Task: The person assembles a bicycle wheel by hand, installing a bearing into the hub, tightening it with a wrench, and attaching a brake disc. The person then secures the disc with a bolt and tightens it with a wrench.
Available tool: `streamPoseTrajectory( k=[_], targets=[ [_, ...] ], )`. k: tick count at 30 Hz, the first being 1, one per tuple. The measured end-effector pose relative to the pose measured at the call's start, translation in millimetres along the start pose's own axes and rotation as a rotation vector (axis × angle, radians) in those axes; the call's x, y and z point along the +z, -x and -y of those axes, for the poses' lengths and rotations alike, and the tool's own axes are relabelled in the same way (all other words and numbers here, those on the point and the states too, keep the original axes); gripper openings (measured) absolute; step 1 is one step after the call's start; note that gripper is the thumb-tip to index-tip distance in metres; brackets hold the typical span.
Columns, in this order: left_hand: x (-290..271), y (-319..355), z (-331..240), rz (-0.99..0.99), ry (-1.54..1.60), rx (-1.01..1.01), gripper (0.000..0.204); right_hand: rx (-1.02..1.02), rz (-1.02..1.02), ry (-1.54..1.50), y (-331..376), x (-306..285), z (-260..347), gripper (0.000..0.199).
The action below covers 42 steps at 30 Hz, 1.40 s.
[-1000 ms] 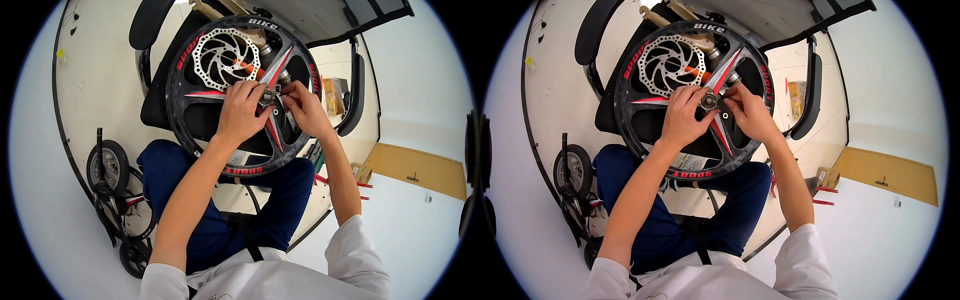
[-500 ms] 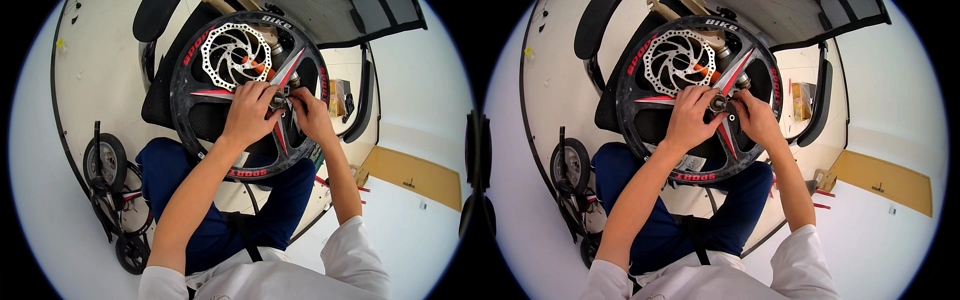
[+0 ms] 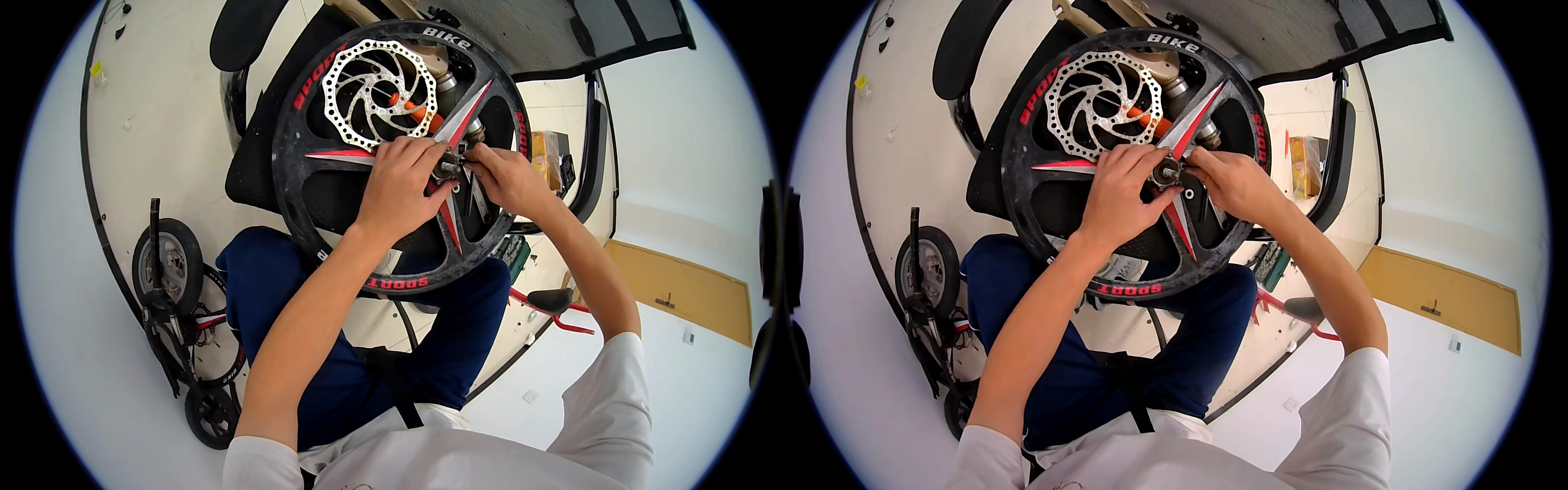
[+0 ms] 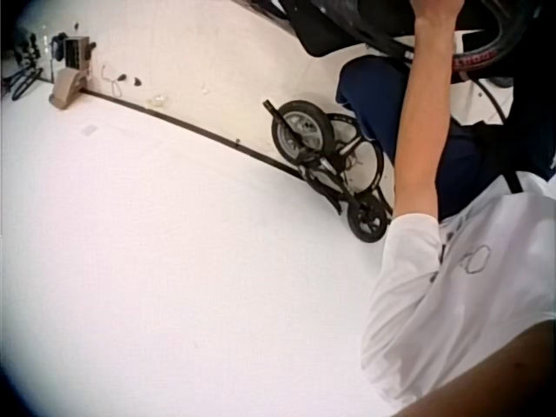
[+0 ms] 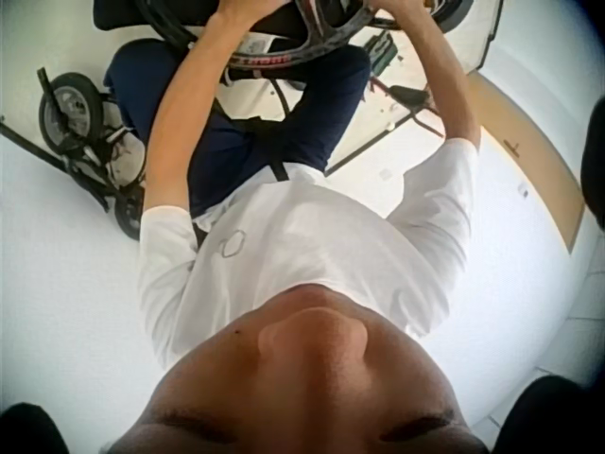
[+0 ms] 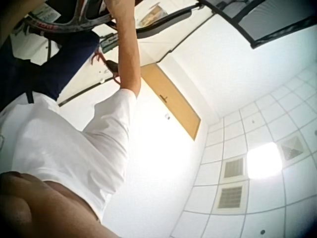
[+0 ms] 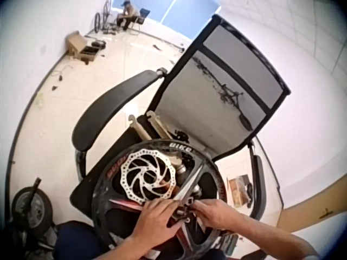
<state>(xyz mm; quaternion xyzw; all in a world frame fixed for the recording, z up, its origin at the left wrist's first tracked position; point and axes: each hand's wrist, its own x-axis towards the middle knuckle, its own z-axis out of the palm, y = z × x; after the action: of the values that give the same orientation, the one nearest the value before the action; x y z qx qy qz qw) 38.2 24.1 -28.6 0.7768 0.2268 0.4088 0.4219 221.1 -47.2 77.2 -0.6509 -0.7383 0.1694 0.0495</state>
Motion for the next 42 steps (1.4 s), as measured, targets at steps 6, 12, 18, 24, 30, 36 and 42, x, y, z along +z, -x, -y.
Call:
streamPoseTrajectory(
  k=[6,12,18,24,30,36,42],
  targets=[
    [1.9,-0.1,0.9,-0.013,-0.005,0.008,0.051,0.123,-0.133,-0.030,11.9,23.6,8.5,0.011],
    [3.8,1.2,1.3,-0.026,0.006,0.000,0.052,0.370,-0.423,-0.170,1.9,47.8,47.4,0.011],
    [2.8,1.1,0.3,-0.030,0.004,0.010,0.052,0.596,-0.479,-0.239,-4.8,51.7,63.3,0.012],
    [1.6,1.8,1.9,0.000,-0.006,-0.003,0.052,0.382,-0.382,-0.183,4.2,47.9,43.4,0.013],
    [-2.1,-0.8,1.3,0.036,0.009,-0.008,0.051,0.097,0.016,0.062,-0.4,4.4,6.6,0.014],
    [-1.8,-2.0,2.7,0.030,0.015,0.006,0.051,-0.346,0.180,0.379,-22.7,-27.7,-5.7,0.027],
    [-8.3,-3.5,4.6,0.034,0.017,0.004,0.049,0.308,-0.079,-0.339,-9.0,-11.7,12.4,0.010]
  ],
)
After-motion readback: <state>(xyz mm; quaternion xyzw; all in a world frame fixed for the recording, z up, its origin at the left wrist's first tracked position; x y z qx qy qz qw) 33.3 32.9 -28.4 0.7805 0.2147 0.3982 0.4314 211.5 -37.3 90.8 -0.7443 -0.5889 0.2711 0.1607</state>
